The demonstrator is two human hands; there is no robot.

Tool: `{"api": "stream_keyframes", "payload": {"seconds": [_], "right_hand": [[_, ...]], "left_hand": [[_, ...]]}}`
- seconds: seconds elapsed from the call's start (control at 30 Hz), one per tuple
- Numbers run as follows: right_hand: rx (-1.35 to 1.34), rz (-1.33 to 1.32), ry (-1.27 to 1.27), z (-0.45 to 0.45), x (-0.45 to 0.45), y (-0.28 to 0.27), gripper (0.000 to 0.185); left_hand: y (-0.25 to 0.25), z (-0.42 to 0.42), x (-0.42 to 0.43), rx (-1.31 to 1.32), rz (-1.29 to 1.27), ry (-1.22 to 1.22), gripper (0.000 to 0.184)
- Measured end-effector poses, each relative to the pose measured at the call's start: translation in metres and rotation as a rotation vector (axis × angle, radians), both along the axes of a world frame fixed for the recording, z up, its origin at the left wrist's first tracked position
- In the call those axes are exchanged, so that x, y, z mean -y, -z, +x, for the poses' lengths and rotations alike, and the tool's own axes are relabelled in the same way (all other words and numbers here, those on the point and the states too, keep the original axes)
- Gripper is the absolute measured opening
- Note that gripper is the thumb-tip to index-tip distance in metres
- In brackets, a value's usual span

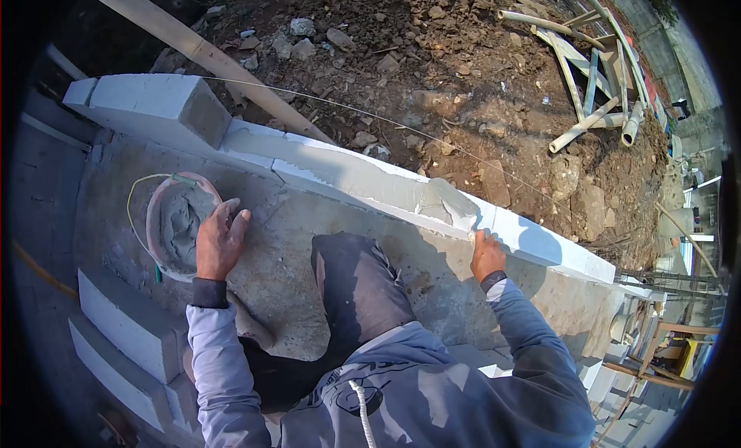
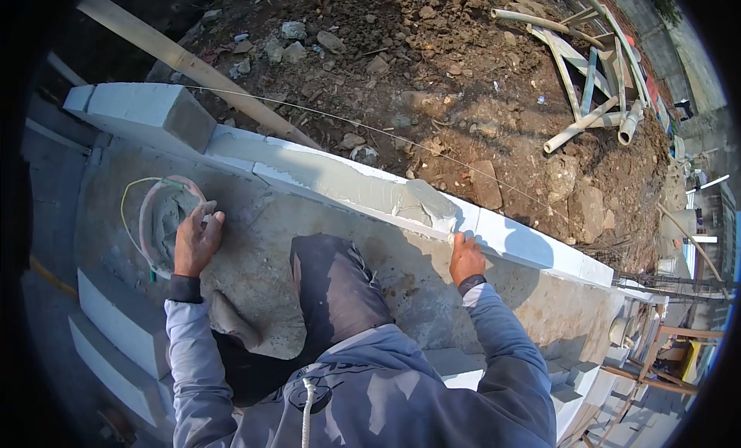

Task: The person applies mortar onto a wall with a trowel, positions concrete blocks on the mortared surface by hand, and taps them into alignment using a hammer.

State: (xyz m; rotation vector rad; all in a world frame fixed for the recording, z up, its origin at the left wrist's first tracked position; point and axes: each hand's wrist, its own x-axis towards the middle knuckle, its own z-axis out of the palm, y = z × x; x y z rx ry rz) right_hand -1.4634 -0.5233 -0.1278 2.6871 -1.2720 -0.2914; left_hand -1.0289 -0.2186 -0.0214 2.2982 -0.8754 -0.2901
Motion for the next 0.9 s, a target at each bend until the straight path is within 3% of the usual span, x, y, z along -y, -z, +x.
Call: {"api": "stream_keyframes", "payload": {"seconds": [0.03, 0.13, 0.27, 0.33, 0.4, 0.47, 0.57, 0.67, 0.9], "right_hand": [[-0.024, 0.018, -0.056, 0.000, 0.000, 0.007, 0.022], [-0.079, 0.125, -0.035, 0.011, 0.011, 0.007, 0.026], [-0.190, 0.137, 0.101, 0.026, 0.058, 0.013, 0.027], [-0.335, 0.063, 0.143, 0.035, 0.068, -0.010, 0.024], [-0.194, 0.133, 0.270, 0.034, 0.064, -0.033, 0.038], [0.185, 0.230, 0.261, 0.013, 0.059, -0.033, 0.044], [0.584, 0.424, 0.299, -0.027, 0.051, 0.006, 0.045], [0.905, 0.961, 1.011, 0.012, -0.006, -0.048, 0.041], [0.719, 0.911, 0.816, 0.062, -0.063, -0.014, 0.044]], "left_hand": [[0.001, -0.001, -0.001, 0.012, 0.023, 0.006, 0.035], [0.002, -0.005, 0.003, 0.026, 0.004, 0.028, 0.035], [0.007, -0.009, 0.008, 0.025, -0.006, 0.072, 0.036], [0.005, -0.009, 0.009, 0.036, -0.038, 0.075, 0.036], [0.003, -0.011, 0.006, 0.030, -0.040, 0.066, 0.036], [-0.002, -0.012, 0.004, 0.014, -0.019, 0.055, 0.035], [0.001, -0.012, 0.001, -0.033, 0.008, 0.049, 0.035], [0.007, -0.011, 0.001, 0.045, -0.002, 0.088, 0.033], [0.001, -0.012, 0.007, -0.003, 0.034, 0.137, 0.034]]}}
